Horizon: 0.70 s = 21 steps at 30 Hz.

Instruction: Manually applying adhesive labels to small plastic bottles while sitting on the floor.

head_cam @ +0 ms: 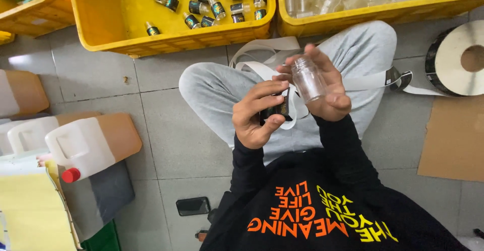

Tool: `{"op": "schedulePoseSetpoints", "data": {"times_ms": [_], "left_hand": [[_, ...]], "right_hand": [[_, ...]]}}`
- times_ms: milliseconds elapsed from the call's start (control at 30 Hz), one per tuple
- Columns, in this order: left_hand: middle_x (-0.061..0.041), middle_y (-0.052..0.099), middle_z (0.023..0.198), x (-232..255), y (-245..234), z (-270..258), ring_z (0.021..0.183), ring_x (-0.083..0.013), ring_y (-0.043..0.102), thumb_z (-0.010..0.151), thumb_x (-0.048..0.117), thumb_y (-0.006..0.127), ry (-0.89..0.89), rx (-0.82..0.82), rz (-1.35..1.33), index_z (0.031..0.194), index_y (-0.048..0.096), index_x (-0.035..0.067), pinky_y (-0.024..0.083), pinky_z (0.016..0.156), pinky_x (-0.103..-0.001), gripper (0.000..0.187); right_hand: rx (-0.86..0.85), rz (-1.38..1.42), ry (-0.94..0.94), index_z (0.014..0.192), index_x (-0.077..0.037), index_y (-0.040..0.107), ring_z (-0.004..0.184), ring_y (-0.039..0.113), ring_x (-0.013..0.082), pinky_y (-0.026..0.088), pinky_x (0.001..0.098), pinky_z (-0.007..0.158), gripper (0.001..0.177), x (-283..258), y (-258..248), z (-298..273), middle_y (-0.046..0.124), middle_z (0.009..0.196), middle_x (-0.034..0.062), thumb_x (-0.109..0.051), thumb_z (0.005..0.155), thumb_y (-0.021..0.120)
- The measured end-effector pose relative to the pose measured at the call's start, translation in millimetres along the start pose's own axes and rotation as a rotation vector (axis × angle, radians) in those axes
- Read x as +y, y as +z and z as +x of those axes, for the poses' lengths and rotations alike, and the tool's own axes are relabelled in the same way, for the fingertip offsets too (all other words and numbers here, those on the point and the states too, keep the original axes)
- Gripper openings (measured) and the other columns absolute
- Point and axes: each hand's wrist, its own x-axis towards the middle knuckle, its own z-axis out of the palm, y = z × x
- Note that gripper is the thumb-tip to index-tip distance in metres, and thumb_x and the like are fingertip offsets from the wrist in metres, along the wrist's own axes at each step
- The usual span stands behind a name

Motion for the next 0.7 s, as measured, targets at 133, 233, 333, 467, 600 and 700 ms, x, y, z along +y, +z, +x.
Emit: {"op": "schedulePoseSetpoints", "data": {"times_ms": [133,233,333,467,600,700], "left_hand": [[-0.027,0.072,0.117,2,3,5,0.116,-0.0449,0.068,0.095,0.017,0.076,0.038,0.017,0.013,0.111,0.074,-0.005,0.055,0.1,-0.055,0.028],[-0.028,0.072,0.116,-1,0,1,0.117,-0.0482,0.066,0.094,0.016,0.077,0.046,0.012,0.003,0.11,0.073,-0.006,0.055,0.1,-0.057,0.027],[-0.029,0.072,0.116,-5,-3,-7,0.118,-0.0512,0.064,0.094,0.017,0.077,0.029,0.028,-0.011,0.11,0.073,-0.006,0.054,0.1,-0.059,0.028],[-0.032,0.071,0.115,-14,-3,-11,0.118,-0.0546,0.063,0.095,0.016,0.077,-0.005,0.053,-0.064,0.11,0.072,-0.008,0.053,0.099,-0.062,0.03],[-0.033,0.07,0.116,-19,-3,-10,0.118,-0.0545,0.063,0.097,0.015,0.074,-0.004,0.041,-0.038,0.11,0.07,-0.009,0.053,0.098,-0.061,0.028],[-0.033,0.07,0.114,-16,0,-12,0.114,-0.0541,0.066,0.093,0.011,0.076,-0.015,0.059,0.007,0.109,0.07,-0.011,0.054,0.097,-0.062,0.028]], "right_hand": [[-0.036,-0.164,-0.038,0.154,0.001,0.033,0.138,0.047,0.0554,0.04,0.0647,0.116,0.096,4,-2,-3,0.045,0.144,0.0386,-0.024,0.069,0.07],[-0.019,-0.267,-0.022,0.152,0.002,0.033,0.136,0.05,0.0526,0.044,0.0614,0.113,0.102,-1,0,-6,0.045,0.144,0.0401,-0.019,0.064,0.079],[-0.006,-0.39,0.006,0.15,0.003,0.036,0.131,0.056,0.0478,0.053,0.0555,0.105,0.11,-10,4,-9,0.048,0.142,0.0393,-0.007,0.055,0.089],[0.048,-0.625,-0.088,0.124,0.0,0.052,0.111,0.063,0.0335,0.064,0.0454,0.086,0.085,-18,13,-6,0.051,0.129,0.0285,0.008,0.052,0.097],[0.144,-0.876,-0.217,0.116,-0.002,0.048,0.104,0.055,0.0266,0.061,0.0434,0.082,0.071,-33,18,-11,0.044,0.114,0.0147,0.005,0.065,0.097],[0.21,-1.296,-0.412,0.096,0.0,0.055,0.093,0.061,0.0285,0.059,0.04,0.075,0.051,-41,20,-14,0.047,0.105,0.0164,0.0,0.076,0.101]]}}
